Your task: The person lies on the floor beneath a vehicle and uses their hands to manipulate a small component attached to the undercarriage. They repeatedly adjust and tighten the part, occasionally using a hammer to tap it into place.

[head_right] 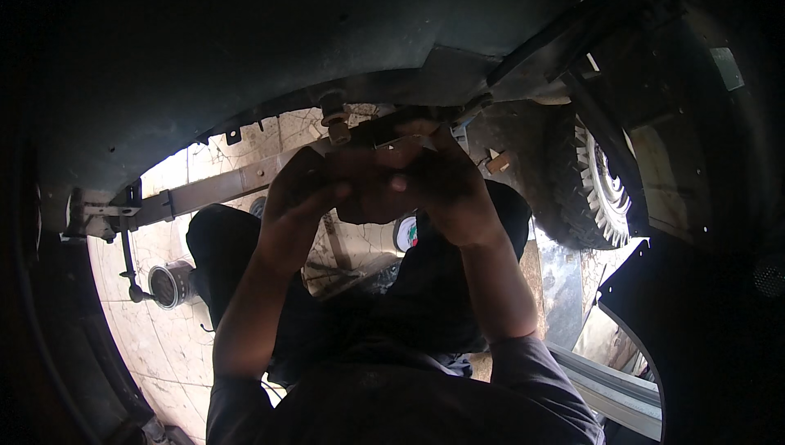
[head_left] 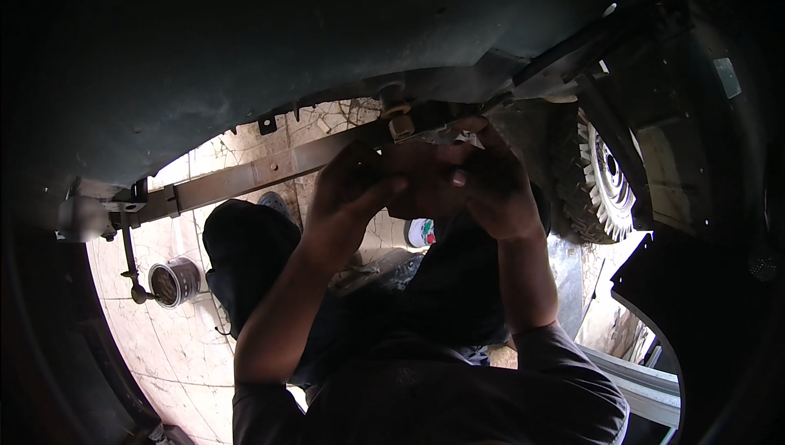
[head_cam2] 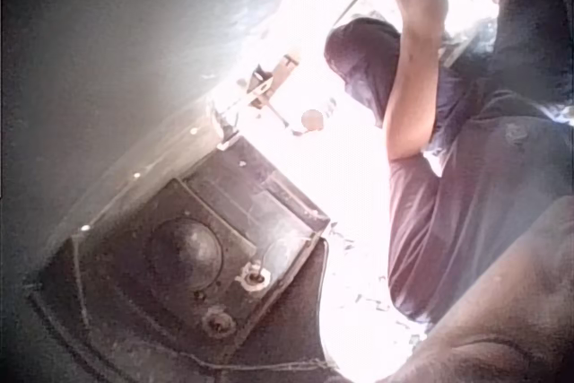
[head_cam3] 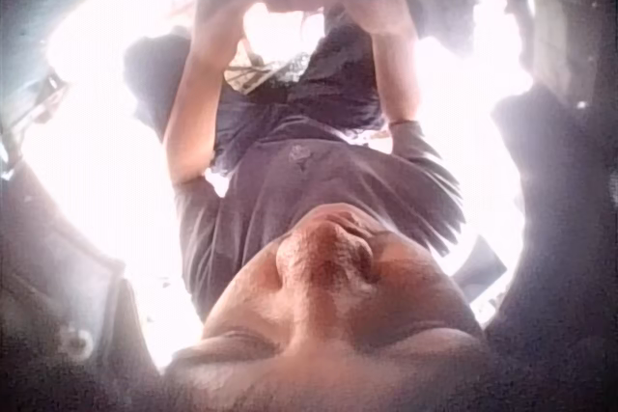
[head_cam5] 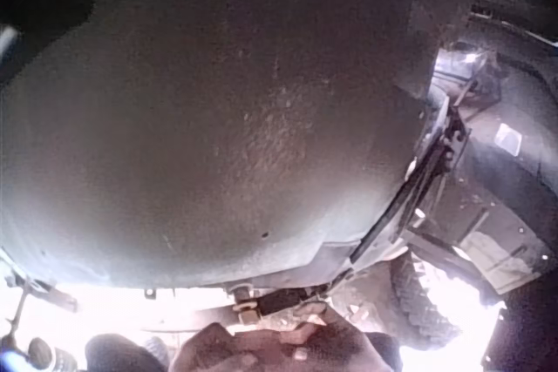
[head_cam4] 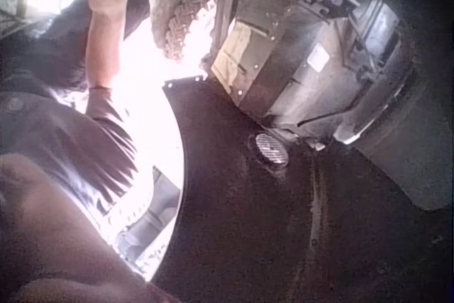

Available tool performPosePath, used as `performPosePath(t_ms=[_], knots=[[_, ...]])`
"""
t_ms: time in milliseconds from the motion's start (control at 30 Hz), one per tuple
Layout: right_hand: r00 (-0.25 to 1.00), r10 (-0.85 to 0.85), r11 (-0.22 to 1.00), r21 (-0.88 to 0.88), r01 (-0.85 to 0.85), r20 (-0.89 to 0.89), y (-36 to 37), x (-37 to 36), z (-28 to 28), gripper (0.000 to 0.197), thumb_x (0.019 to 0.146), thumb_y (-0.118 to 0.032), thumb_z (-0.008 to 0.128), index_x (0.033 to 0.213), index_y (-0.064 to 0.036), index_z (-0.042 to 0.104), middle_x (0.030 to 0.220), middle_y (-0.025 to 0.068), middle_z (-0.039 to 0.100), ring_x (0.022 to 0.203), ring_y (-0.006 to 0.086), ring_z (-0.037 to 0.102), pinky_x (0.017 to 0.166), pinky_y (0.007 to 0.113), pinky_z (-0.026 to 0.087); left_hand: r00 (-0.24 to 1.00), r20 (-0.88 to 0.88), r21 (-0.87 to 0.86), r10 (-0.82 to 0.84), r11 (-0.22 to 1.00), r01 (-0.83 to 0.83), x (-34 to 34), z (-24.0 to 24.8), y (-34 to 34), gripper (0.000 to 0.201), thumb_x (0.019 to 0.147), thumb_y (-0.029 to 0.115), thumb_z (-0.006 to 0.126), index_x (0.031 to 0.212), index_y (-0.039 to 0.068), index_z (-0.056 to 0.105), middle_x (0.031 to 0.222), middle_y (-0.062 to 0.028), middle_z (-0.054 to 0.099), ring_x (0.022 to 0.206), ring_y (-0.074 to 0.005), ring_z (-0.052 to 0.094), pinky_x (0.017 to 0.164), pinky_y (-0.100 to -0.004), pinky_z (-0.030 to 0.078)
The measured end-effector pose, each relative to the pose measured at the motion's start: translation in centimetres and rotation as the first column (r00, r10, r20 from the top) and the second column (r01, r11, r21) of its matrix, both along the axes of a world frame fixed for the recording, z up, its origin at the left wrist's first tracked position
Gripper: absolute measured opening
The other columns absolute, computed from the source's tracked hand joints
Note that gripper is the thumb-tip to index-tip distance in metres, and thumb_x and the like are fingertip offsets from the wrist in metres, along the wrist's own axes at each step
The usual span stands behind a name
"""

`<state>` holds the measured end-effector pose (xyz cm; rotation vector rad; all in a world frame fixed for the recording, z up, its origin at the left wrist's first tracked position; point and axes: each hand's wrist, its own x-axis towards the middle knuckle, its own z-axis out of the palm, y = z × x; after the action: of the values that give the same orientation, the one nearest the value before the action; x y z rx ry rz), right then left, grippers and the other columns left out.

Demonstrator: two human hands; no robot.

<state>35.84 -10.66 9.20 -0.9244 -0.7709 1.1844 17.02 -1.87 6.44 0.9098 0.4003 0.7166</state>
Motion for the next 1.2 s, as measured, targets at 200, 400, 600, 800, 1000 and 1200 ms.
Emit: performPosePath(t_ms=[200,400,600,800,1000,1200], knots=[[0.846,-0.076,0.946,0.305,-0.106,0.528,-0.6,2.5,-2.7,0.039,0.084,0.004,0.070,0.121,0.0005,0.059,0.116,0.0131,0.066,0.108,0.0218,0.065,0.093,0.034,0.052,0.996,-0.087,0.068,0.011,0.998,-0.006,0.0,-0.3,0.1,0.038,0.087,0.006,0.074,0.120,0.000,0.055,0.104,-0.0069,0.064,0.098,-0.0153,0.064,0.086,-0.0304,0.052],[0.997,0.058,0.990,-0.128,-0.052,0.045,-1.3,1.7,-1.8,0.024,0.084,0.000,0.072,0.107,0.0040,0.065,0.113,0.0098,0.067,0.102,0.0189,0.065,0.086,0.031,0.052,0.798,-0.176,0.786,0.577,0.570,-0.239,1.1,0.1,-1.1,0.035,0.082,0.014,0.080,0.110,0.003,0.063,0.099,-0.0085,0.068,0.085,-0.0208,0.069,0.076,-0.0322,0.054],[0.997,0.057,0.990,-0.133,-0.049,0.059,-1.6,1.4,-2.1,0.029,0.085,-0.001,0.073,0.111,0.0046,0.060,0.107,0.0141,0.066,0.100,0.0207,0.068,0.084,0.031,0.055,0.894,-0.348,0.591,0.282,0.806,-0.024,1.1,0.8,-2.1,0.018,0.084,0.015,0.077,0.100,0.006,0.076,0.096,-0.0085,0.075,0.084,-0.0180,0.072,0.077,-0.0291,0.055],[0.967,-0.135,0.984,-0.083,0.155,0.215,-1.0,-0.9,-1.3,0.029,0.088,0.000,0.067,0.114,0.0063,0.056,0.100,0.0148,0.067,0.089,0.0230,0.070,0.080,0.032,0.058,0.915,-0.289,0.584,0.282,0.809,-0.065,1.2,0.0,-2.4,0.017,0.087,0.013,0.074,0.103,0.005,0.075,0.094,-0.0091,0.076,0.086,-0.0175,0.074,0.078,-0.0288,0.055],[0.988,-0.077,0.995,-0.045,0.084,0.136,-0.9,-0.9,-1.6,0.024,0.092,-0.004,0.066,0.112,0.0070,0.064,0.096,0.0119,0.069,0.087,0.0201,0.070,0.078,0.032,0.059,0.938,-0.298,0.408,0.176,0.912,-0.042,1.2,0.5,-2.2,0.018,0.089,0.012,0.072,0.106,0.006,0.075,0.097,-0.0092,0.077,0.089,-0.0155,0.074,0.080,-0.0273,0.055],[0.999,-0.047,0.996,0.079,0.045,0.026,0.2,-0.3,-1.6,0.016,0.097,-0.009,0.063,0.106,0.0038,0.062,0.094,0.0118,0.069,0.080,0.0160,0.066,0.074,0.030,0.056,0.938,-0.269,0.380,0.218,0.919,-0.104,1.1,0.5,-1.3,0.018,0.089,0.010,0.073,0.103,0.000,0.072,0.093,-0.0108,0.076,0.084,-0.0161,0.072,0.079,-0.0284,0.056]])
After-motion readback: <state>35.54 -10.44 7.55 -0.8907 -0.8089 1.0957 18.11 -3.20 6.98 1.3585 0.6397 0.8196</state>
